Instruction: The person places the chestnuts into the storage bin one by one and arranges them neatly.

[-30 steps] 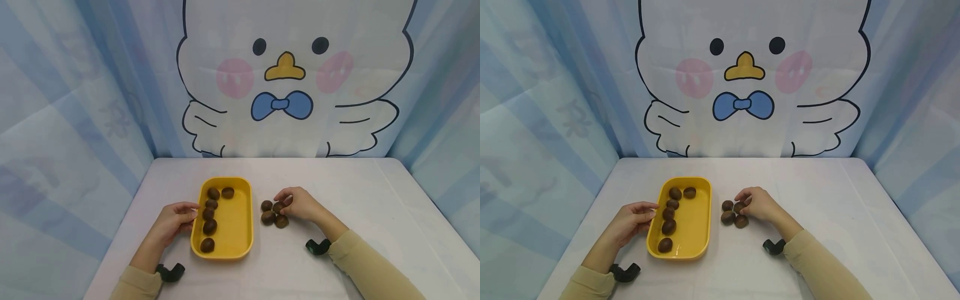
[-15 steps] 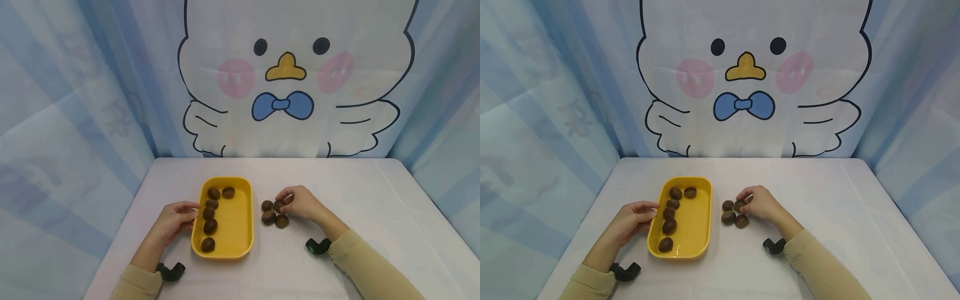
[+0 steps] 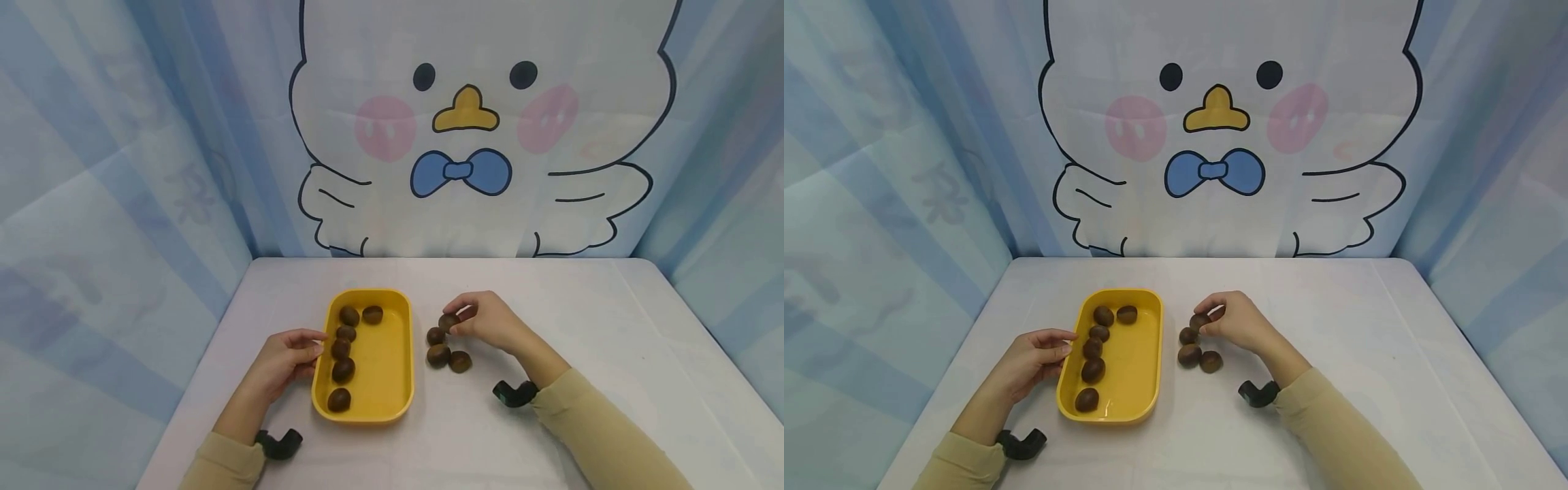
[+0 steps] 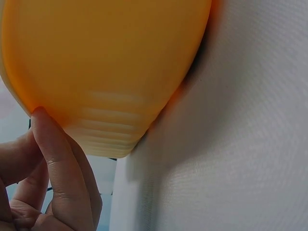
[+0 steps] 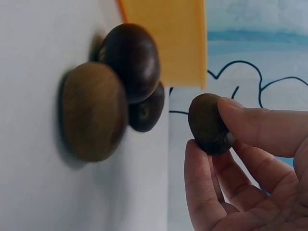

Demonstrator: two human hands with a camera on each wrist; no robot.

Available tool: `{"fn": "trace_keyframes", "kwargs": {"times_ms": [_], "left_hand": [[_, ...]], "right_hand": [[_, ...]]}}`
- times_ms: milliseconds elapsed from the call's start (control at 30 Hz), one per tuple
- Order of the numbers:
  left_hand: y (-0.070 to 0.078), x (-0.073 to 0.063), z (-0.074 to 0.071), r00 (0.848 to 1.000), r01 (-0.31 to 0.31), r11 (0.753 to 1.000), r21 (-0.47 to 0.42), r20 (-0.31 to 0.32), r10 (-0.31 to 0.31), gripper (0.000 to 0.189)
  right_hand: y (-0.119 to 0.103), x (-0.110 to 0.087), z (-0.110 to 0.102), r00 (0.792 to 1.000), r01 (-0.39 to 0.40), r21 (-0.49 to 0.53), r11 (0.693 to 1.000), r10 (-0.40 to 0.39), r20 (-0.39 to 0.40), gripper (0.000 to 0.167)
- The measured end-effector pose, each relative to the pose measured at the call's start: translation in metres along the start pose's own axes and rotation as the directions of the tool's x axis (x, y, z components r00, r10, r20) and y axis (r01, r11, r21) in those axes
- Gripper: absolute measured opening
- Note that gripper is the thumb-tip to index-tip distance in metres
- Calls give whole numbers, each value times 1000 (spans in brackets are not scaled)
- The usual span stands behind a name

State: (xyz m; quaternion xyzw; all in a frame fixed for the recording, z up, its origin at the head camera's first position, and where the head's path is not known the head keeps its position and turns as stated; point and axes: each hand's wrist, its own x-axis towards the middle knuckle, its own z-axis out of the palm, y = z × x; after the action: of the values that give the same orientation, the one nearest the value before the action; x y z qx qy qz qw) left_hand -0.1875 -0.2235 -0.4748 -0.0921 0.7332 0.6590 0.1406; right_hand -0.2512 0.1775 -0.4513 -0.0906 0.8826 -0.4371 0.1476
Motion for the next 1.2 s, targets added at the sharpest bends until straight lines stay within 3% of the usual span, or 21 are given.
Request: {"fn": "trace_keyframes", "kwargs": {"times_ms": [633, 1200], "left_hand": [[0, 0, 0, 1000, -2, 1000, 5, -3, 2, 36], [1, -1, 0, 1000, 4, 1000, 7, 3, -4, 38]], "right_hand": [[-61, 15, 28, 994, 100, 89, 991, -103, 26, 28], [-98, 40, 68, 992, 119, 160, 980, -124, 21, 25]]}}
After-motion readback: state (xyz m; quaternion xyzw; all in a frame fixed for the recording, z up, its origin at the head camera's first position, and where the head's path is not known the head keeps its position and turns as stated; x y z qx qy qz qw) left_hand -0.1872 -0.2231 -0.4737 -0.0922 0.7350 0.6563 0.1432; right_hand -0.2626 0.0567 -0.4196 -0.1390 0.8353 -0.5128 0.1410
